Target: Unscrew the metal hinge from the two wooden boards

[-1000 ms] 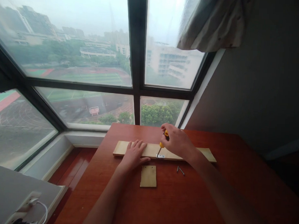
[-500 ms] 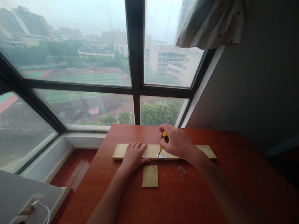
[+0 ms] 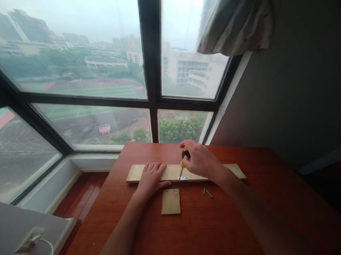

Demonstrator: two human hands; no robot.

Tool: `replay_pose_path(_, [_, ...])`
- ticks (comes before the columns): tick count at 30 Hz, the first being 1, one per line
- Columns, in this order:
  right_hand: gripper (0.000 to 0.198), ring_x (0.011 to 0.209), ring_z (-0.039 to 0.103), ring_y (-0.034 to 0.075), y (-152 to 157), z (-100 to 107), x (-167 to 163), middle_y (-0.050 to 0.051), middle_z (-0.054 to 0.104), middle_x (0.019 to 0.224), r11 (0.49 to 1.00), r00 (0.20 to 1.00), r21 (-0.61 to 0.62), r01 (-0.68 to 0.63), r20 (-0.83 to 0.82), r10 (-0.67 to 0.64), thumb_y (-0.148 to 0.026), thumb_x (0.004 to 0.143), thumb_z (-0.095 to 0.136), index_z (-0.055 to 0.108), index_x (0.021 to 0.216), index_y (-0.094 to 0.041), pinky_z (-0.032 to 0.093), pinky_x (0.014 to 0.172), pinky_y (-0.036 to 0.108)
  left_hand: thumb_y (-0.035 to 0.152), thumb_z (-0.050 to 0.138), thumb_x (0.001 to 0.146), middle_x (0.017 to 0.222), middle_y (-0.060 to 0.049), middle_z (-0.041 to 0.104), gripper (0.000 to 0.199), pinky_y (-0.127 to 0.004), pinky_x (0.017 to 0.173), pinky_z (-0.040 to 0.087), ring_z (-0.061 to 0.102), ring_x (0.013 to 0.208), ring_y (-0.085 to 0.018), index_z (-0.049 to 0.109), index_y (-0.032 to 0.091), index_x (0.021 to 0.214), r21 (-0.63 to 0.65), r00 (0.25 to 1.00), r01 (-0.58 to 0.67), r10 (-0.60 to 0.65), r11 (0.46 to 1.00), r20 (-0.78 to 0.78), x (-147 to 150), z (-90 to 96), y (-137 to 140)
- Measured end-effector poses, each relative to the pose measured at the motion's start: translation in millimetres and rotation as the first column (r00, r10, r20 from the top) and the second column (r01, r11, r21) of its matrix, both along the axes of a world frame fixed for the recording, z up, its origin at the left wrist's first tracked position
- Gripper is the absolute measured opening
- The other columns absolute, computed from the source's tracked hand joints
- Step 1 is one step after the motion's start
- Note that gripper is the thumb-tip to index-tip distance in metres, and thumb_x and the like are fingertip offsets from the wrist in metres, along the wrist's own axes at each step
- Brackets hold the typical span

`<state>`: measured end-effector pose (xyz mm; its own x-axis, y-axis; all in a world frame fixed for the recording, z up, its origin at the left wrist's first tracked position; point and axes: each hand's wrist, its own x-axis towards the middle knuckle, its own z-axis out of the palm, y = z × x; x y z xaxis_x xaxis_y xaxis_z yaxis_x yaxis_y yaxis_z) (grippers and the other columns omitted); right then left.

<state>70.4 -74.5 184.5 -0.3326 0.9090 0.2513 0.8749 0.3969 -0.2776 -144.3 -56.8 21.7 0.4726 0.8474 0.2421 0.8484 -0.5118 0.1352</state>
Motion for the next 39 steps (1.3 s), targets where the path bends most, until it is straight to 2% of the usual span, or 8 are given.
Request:
replay_pose_path(7, [0.03,0.077,0.063,0.021,-4.1,4.5,-3.7,0.007,0.066,0.093,0.988,0.97,0.045,0.149,0.188,-0.155,-0.046,0.093,0.042,0.058,0.098,-0.021,0.038,0.061,0.029,0.061,0.069,0.068,0.134,-0.014,0.051,0.078,-0.05,0.107,0.024,0.041,0.125,-0.033,0.046,0.024,0.132,0.015,0.998,-0.035,0.035,0.999,-0.046,4.1,-6.5,-0.1])
replay_pose_path(16, [0.028,0.084,0.061,0.018,-5.0,3.8,-3.6,0.004,0.066,0.102,0.997,0.994,0.017,0.081,0.066,-0.082,-0.023,0.08,0.054,0.053,0.108,-0.022,0.036,0.064,0.027,0.06,0.064,0.074,0.128,-0.012,0.054,0.069,-0.049,0.105,0.027,0.047,0.119,-0.032,0.047,0.025,0.131,0.008,0.999,-0.017,0.018,1.0,-0.045,3.6,-2.7,0.9])
replay_pose_path(19, [0.016,0.08,0.06,0.017,-6.1,4.7,-5.7,0.003,0.067,0.095,0.995,0.993,0.04,0.087,0.074,-0.09,-0.032,0.085,0.052,0.056,0.098,-0.023,0.034,0.062,0.027,0.059,0.064,0.074,0.128,-0.013,0.054,0.068,-0.05,0.105,0.027,0.047,0.119,-0.032,0.047,0.024,0.131,0.003,0.998,-0.024,0.024,1.0,-0.051,4.0,-3.3,0.8])
replay_pose_path(23, [0.028,0.071,0.06,0.018,-4.6,5.2,-9.3,0.003,0.067,0.084,0.989,0.979,0.066,0.132,0.148,-0.14,-0.047,0.092,0.043,0.057,0.089,-0.022,0.031,0.057,0.028,0.058,0.06,0.077,0.131,-0.015,0.053,0.066,-0.052,0.106,0.025,0.044,0.125,-0.033,0.047,0.023,0.132,0.009,0.997,-0.03,0.031,1.0,-0.067,5.5,-7.0,1.1])
replay_pose_path(28, [0.018,0.08,0.062,0.018,-2.7,2.7,-8.8,0.004,0.068,0.093,0.995,0.992,0.043,0.088,0.087,-0.091,-0.028,0.091,0.044,0.057,0.101,-0.022,0.037,0.065,0.027,0.057,0.06,0.079,0.141,-0.018,0.045,0.068,-0.051,0.107,0.026,0.039,0.131,-0.034,0.045,0.021,0.134,0.004,0.997,-0.016,0.016,1.0,-0.079,7.2,-9.8,2.0])
replay_pose_path(32, [0.029,0.089,0.061,0.018,-5.1,1.9,-7.7,0.004,0.067,0.101,1.0,1.0,0.013,0.012,0.001,-0.012,-0.02,0.081,0.052,0.054,0.109,-0.022,0.039,0.071,0.026,0.055,0.059,0.08,0.139,-0.017,0.049,0.066,-0.05,0.107,0.026,0.041,0.129,-0.033,0.044,0.021,0.134,-0.017,0.998,-0.006,0.005,1.0,-0.069,7.3,-8.1,1.7])
replay_pose_path(36, [0.018,0.083,0.061,0.019,-7.6,3.5,-10.4,0.003,0.067,0.094,0.998,0.996,0.046,0.047,0.071,-0.05,-0.035,0.087,0.051,0.057,0.099,-0.023,0.038,0.067,0.027,0.055,0.061,0.078,0.133,-0.015,0.052,0.065,-0.048,0.107,0.026,0.043,0.125,-0.032,0.046,0.022,0.133,-0.013,0.999,-0.009,0.008,1.0,-0.048,8.0,-4.8,0.6])
replay_pose_path(39, [0.029,0.076,0.062,0.021,-7.7,3.9,-13.4,0.005,0.068,0.087,0.988,0.975,0.08,0.132,0.17,-0.144,-0.048,0.091,0.045,0.059,0.092,-0.022,0.035,0.06,0.028,0.055,0.062,0.078,0.127,-0.013,0.055,0.063,-0.046,0.106,0.027,0.046,0.12,-0.03,0.047,0.023,0.13,-0.004,0.999,-0.009,0.008,1.0,-0.044,9.3,-2.4,-0.1])
